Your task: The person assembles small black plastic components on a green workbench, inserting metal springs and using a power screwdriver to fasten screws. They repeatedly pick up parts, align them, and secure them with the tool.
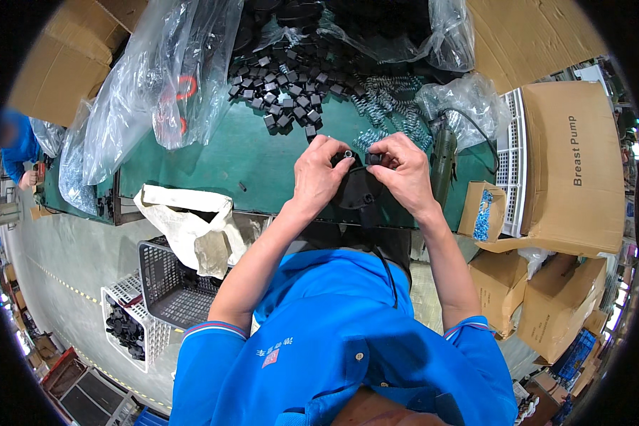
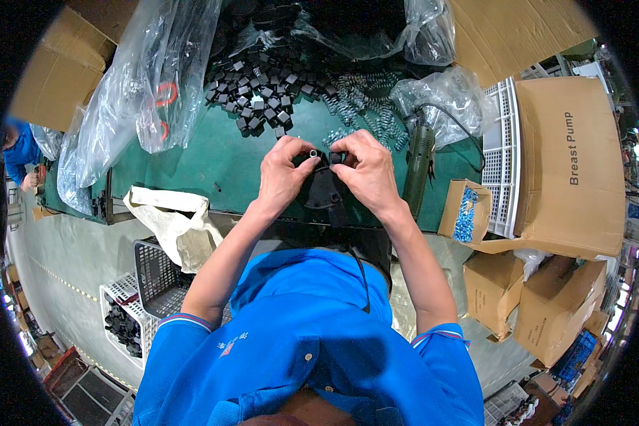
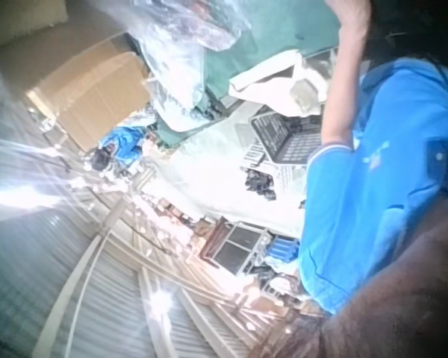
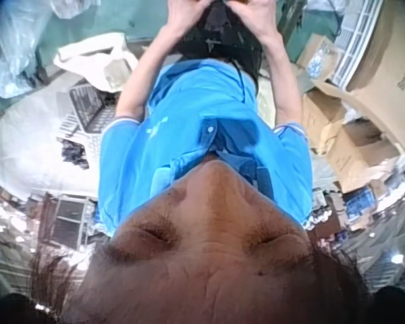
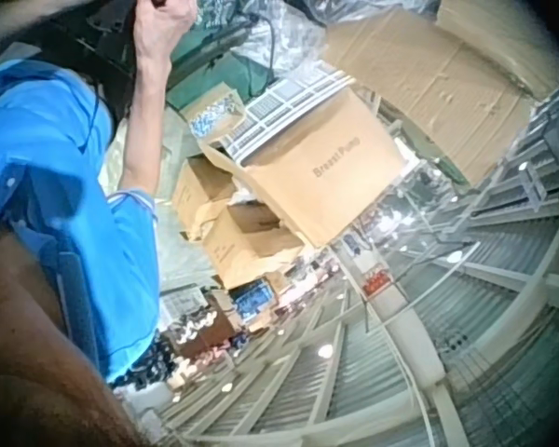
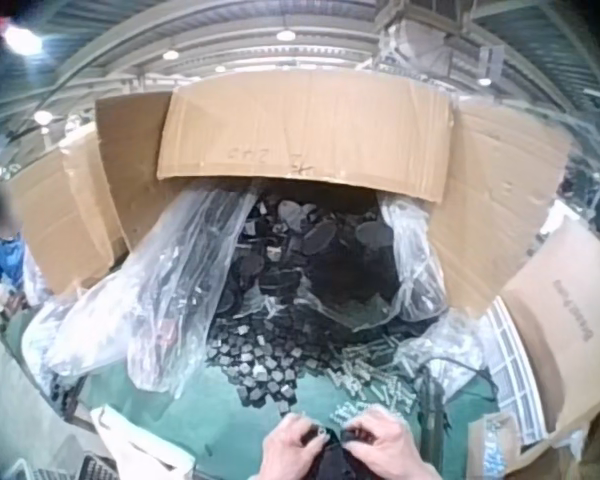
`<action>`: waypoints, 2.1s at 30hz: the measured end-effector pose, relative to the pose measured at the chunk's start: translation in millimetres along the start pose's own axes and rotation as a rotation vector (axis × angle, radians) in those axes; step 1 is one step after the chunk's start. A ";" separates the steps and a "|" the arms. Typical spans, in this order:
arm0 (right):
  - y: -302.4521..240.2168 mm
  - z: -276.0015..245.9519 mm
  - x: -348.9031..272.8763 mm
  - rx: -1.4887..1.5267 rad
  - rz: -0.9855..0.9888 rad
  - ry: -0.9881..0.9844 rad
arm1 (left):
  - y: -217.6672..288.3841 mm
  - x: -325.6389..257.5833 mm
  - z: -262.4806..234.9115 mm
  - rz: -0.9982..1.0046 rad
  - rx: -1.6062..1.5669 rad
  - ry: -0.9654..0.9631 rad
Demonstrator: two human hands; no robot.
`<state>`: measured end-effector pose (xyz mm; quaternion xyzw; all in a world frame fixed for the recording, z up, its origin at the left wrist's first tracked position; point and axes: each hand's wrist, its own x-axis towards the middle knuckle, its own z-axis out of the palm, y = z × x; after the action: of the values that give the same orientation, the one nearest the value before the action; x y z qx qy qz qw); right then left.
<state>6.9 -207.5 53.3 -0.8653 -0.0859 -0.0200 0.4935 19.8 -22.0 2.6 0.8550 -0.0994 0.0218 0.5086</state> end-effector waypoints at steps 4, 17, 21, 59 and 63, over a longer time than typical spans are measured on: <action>1.2 0.2 2.7 0.037 0.015 -0.040 | 0.6 0.7 0.8 -0.023 -0.005 -0.005; 4.0 2.9 20.7 0.204 0.055 -0.168 | 3.5 0.7 1.1 -0.023 0.043 0.014; 10.6 7.0 26.0 0.167 0.074 -0.216 | 6.4 0.6 3.0 -0.003 0.089 0.023; -25.2 35.3 -53.6 0.542 0.151 0.283 | 29.6 -64.0 -14.8 -0.671 -1.296 -0.296; -18.8 29.5 -56.3 0.400 0.068 0.263 | 40.8 -68.3 -15.8 -0.697 -1.388 -0.300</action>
<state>-53.2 -180.1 47.5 -0.7428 0.0059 -0.0983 0.6622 -53.9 -17.0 36.1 0.3178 0.1160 -0.3212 0.8845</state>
